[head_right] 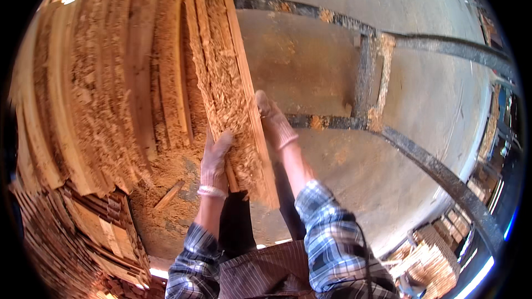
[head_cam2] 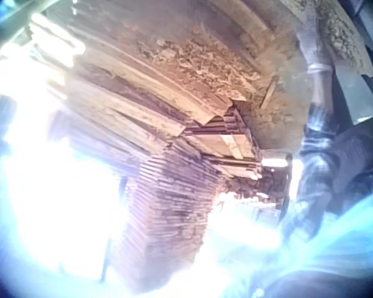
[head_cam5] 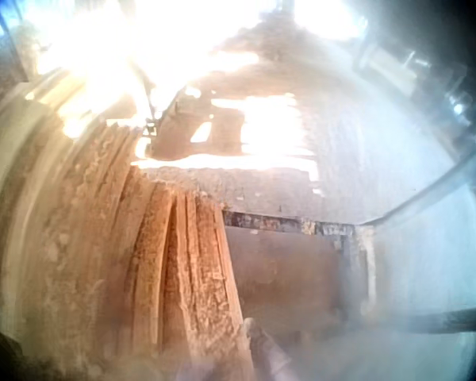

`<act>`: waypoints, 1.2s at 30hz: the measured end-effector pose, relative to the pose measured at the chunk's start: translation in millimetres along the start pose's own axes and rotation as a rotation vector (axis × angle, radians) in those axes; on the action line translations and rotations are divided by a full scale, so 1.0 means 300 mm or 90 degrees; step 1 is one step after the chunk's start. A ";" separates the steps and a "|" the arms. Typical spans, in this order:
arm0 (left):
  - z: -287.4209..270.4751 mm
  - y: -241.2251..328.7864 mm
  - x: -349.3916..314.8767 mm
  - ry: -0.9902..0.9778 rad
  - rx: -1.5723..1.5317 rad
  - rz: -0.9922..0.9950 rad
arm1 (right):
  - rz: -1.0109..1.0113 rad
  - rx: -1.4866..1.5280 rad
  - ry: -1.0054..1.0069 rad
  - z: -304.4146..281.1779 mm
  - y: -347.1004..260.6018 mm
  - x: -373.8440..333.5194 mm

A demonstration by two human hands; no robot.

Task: The person repeatedly picks up wooden planks from a large pile and stacks them onto a growing stack. They handle the planks with gloved hands, lifting and placing them one by one in a repetitive manner.

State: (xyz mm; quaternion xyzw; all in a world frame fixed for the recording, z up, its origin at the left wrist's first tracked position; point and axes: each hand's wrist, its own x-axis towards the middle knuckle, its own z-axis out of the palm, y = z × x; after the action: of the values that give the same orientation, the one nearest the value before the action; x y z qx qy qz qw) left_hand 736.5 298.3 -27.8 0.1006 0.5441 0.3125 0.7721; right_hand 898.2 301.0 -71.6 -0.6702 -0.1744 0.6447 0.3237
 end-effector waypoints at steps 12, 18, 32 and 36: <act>0.056 -0.031 -1.105 0.158 -0.340 -0.314 | 0.243 0.247 -0.050 0.085 0.054 -1.023; -0.306 -0.109 -0.901 0.244 -0.258 -0.308 | 0.393 0.058 -0.085 0.258 0.386 -0.792; -0.769 -0.191 -0.859 0.131 -0.040 -0.244 | 0.248 0.301 -0.265 0.642 0.507 -0.806; -0.698 -0.163 -1.040 0.189 0.096 -0.044 | 0.240 0.384 -0.411 0.655 0.411 -0.961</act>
State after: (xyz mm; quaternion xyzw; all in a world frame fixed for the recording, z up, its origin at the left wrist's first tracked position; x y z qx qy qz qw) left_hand 499.2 36.6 109.2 0.0925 0.6774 0.2556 0.6836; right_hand 652.4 64.5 71.6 -0.3320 0.0531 0.8892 0.3104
